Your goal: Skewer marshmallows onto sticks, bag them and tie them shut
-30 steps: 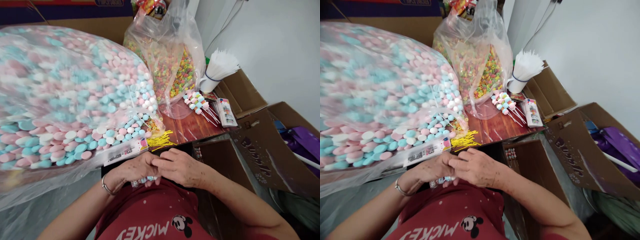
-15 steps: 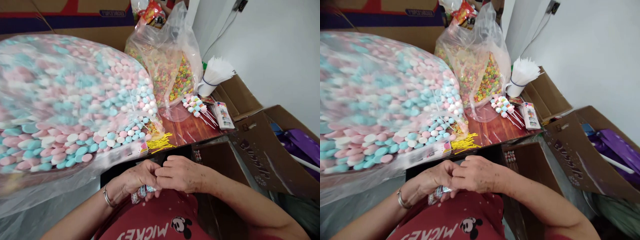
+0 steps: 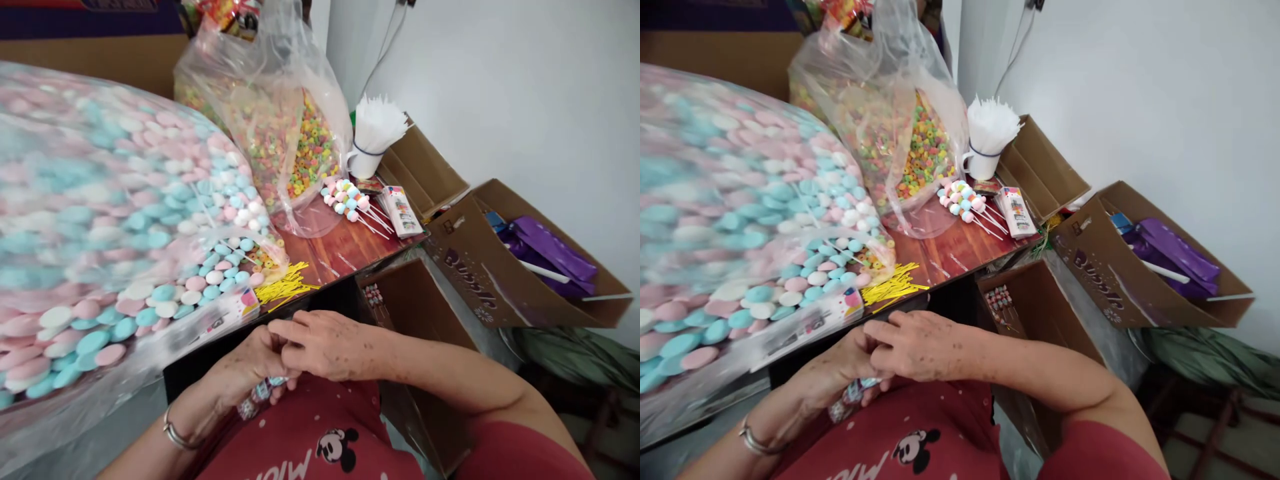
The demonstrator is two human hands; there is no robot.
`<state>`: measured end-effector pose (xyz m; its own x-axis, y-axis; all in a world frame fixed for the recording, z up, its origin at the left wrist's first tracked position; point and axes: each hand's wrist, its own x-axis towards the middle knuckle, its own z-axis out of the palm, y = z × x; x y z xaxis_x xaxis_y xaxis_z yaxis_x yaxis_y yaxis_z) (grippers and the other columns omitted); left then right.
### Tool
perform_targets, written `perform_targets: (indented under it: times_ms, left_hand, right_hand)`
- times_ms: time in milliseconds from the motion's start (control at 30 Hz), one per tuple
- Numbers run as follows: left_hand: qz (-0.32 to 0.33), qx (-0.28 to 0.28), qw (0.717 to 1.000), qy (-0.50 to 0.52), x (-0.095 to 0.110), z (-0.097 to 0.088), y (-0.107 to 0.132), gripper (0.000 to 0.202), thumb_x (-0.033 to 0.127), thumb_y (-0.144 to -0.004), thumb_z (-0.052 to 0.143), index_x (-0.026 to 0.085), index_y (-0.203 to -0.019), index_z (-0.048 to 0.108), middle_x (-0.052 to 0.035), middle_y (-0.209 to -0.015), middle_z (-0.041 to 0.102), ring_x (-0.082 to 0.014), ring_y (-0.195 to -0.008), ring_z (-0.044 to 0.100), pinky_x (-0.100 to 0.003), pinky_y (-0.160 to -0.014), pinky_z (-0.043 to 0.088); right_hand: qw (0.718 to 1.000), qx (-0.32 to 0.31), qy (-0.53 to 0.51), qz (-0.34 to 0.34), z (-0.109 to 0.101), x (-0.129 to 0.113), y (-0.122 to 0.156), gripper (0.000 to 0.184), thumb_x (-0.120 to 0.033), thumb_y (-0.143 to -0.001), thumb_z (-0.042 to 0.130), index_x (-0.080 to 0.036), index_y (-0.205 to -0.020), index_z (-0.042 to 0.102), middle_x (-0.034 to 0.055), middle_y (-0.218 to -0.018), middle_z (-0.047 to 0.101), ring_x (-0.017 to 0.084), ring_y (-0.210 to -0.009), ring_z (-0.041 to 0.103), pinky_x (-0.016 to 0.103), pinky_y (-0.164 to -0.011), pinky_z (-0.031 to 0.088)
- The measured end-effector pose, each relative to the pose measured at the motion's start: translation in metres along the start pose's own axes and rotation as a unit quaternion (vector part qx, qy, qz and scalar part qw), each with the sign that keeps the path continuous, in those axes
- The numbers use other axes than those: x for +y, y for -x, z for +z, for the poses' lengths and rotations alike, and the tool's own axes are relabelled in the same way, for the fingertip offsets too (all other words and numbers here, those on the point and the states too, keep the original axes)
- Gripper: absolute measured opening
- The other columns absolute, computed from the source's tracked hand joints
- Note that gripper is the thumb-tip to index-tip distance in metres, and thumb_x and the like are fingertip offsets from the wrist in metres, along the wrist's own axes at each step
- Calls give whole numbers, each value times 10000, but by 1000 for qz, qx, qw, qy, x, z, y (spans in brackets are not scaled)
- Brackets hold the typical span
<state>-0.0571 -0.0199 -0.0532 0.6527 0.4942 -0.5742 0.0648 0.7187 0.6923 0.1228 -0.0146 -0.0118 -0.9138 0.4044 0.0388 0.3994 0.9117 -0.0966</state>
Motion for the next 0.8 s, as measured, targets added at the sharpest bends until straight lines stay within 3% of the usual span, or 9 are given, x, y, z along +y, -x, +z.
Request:
perform_targets:
  times_ms: [167, 300, 400, 500, 700, 800]
  left_hand:
    - [-16, -18, 997, 71, -9, -1, -5, 141, 197, -506, 731, 112, -599, 666, -37, -446, 609, -92, -297, 468, -167, -292, 319]
    - [10, 48, 999, 17, -5, 5, -2, 104, 198, -523, 683, 120, -566, 629, -28, -467, 611, -84, -329, 471, -176, -335, 342]
    - [36, 88, 994, -45, 4, 10, 1, 35, 160, -535, 602, 129, -552, 602, 7, -457, 584, -81, -350, 468, -176, -360, 336]
    - [51, 91, 992, -69, 10, 9, 0, 39, 151, -525, 587, 131, -557, 591, 38, -434, 543, -77, -360, 455, -174, -369, 318]
    - [85, 22, 996, -9, 4, 4, -9, 94, 179, -553, 667, 113, -620, 664, 5, -516, 614, -82, -393, 510, -181, -387, 379]
    - [52, -7, 998, 17, 2, 0, -16, 166, 209, -516, 763, 117, -635, 693, -11, -555, 648, -103, -428, 561, -205, -415, 448]
  right_hand:
    - [997, -70, -20, 13, -3, 2, -2, 160, -271, -978, 487, -199, -968, 629, 21, -941, 647, 168, -763, 572, 300, -583, 382]
    - [990, -108, -37, 80, -4, -3, -7, 167, -274, -965, 510, -161, -1037, 610, 37, -989, 641, 159, -733, 584, 301, -547, 379]
    - [994, -81, -21, 74, -4, -4, -9, 164, -249, -965, 506, -130, -1014, 608, 56, -919, 635, 181, -785, 580, 318, -655, 433]
    - [998, -39, -13, 51, -4, 1, -7, 140, -201, -963, 481, -138, -961, 606, 65, -890, 620, 188, -799, 548, 330, -704, 442]
    - [997, 10, -71, -5, 4, 15, 7, 239, -208, -1004, 371, -151, -946, 596, 79, -950, 625, 174, -797, 549, 310, -700, 466]
    - [994, 47, -94, -38, 13, 26, 11, 313, -188, -1011, 318, -173, -947, 624, 83, -991, 672, 156, -821, 615, 277, -726, 504]
